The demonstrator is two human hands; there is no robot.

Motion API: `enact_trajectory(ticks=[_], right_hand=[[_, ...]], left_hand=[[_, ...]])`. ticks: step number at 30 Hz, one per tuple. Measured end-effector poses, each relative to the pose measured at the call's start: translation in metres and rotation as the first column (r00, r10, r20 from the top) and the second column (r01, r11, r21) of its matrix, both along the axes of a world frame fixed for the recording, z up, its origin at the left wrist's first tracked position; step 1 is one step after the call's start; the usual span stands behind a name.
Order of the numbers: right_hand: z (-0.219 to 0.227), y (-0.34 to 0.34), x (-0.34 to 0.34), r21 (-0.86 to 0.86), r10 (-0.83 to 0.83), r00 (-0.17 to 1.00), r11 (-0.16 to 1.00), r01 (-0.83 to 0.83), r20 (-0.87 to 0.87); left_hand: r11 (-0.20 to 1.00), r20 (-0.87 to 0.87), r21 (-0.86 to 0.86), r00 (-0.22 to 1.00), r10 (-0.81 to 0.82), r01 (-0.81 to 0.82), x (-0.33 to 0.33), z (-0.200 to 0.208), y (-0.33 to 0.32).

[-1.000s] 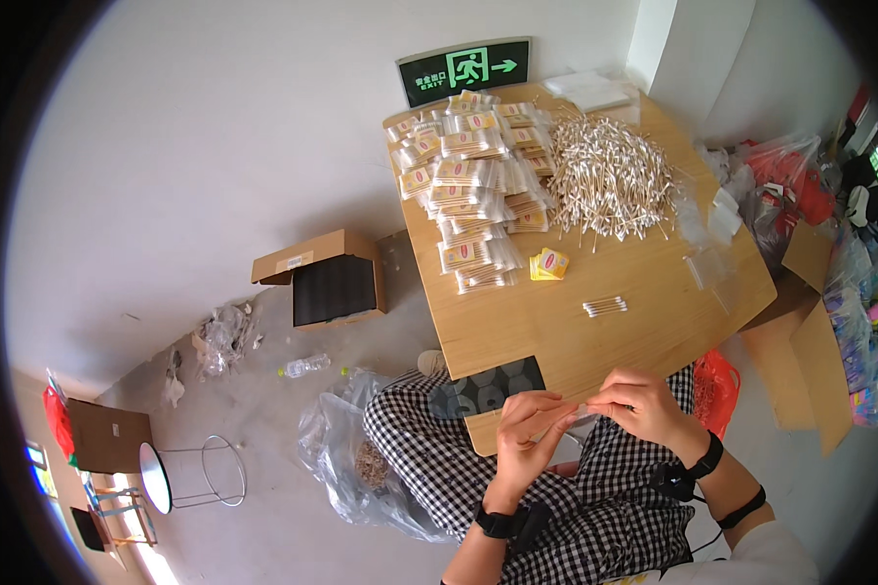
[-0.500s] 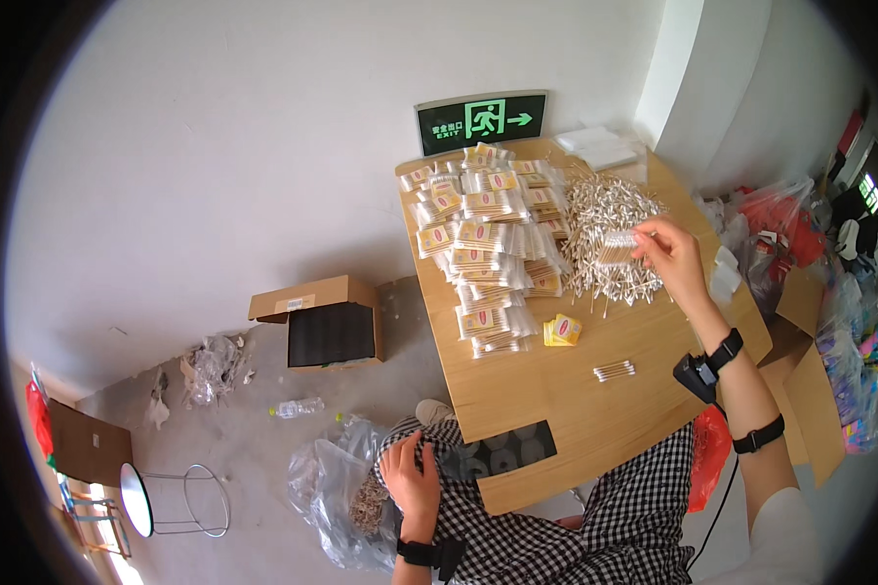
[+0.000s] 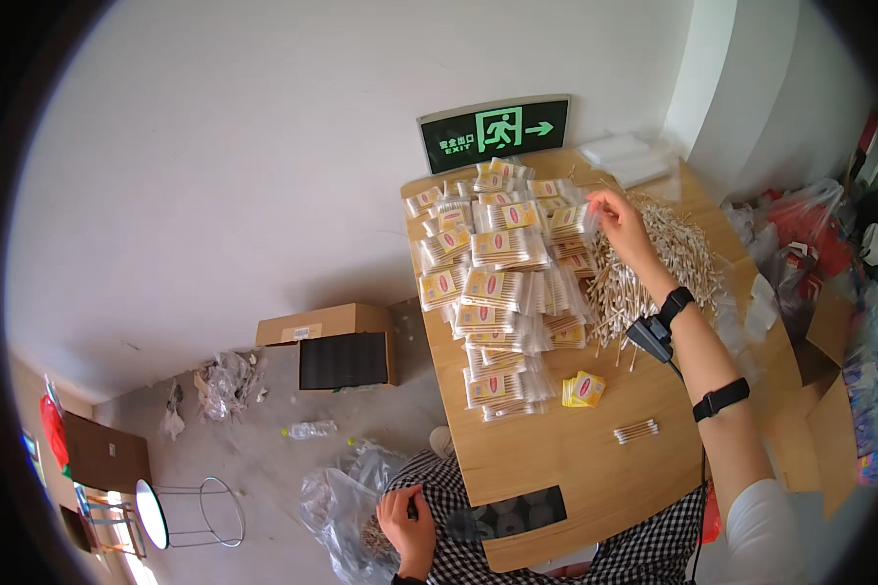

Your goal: Packing small groups of cotton swabs into individual plastic sleeves and labeling them.

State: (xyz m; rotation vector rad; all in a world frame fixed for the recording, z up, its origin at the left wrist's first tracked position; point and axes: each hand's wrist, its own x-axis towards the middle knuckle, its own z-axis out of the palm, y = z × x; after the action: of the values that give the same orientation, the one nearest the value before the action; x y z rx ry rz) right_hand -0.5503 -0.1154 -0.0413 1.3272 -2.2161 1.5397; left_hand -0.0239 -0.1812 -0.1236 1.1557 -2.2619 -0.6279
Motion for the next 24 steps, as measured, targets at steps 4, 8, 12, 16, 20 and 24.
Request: enact_trajectory(ticks=[4, 8, 12, 16, 20, 24], right_hand=[[-0.014, -0.003, -0.015, 0.102, -0.161, 0.987, 0.982, 0.161, -0.007], [0.005, -0.006, -0.004, 0.162, -0.148, 0.989, 0.975, 0.149, -0.018], [0.033, 0.053, 0.018, 0.118, -0.167, 0.929, 0.969, 0.216, -0.329], [0.045, 0.163, 0.034, 0.214, -0.269, 0.818, 0.881, 0.423, -0.509], [-0.001, 0.332, 0.038, 0.407, -0.544, 0.820, 0.719, 0.564, -0.176], [-0.045, 0.397, 0.112, 0.545, -0.615, 0.788, 0.658, 0.520, -0.010]], left_hand=[[0.999, 0.030, -0.026, 0.999, -0.021, 0.022, -0.008, 0.003, -0.002], [0.999, 0.057, -0.002, 0.998, -0.040, 0.040, -0.012, 0.003, -0.005], [0.998, 0.054, -0.022, 0.997, -0.057, 0.058, -0.017, -0.001, -0.003], [1.000, 0.060, -0.006, 0.998, -0.027, 0.028, -0.003, 0.000, -0.004], [0.999, 0.014, -0.005, 0.999, -0.036, 0.036, -0.007, -0.010, -0.005], [1.000, 0.010, -0.015, 1.000, -0.027, 0.027, -0.001, -0.017, -0.002]])
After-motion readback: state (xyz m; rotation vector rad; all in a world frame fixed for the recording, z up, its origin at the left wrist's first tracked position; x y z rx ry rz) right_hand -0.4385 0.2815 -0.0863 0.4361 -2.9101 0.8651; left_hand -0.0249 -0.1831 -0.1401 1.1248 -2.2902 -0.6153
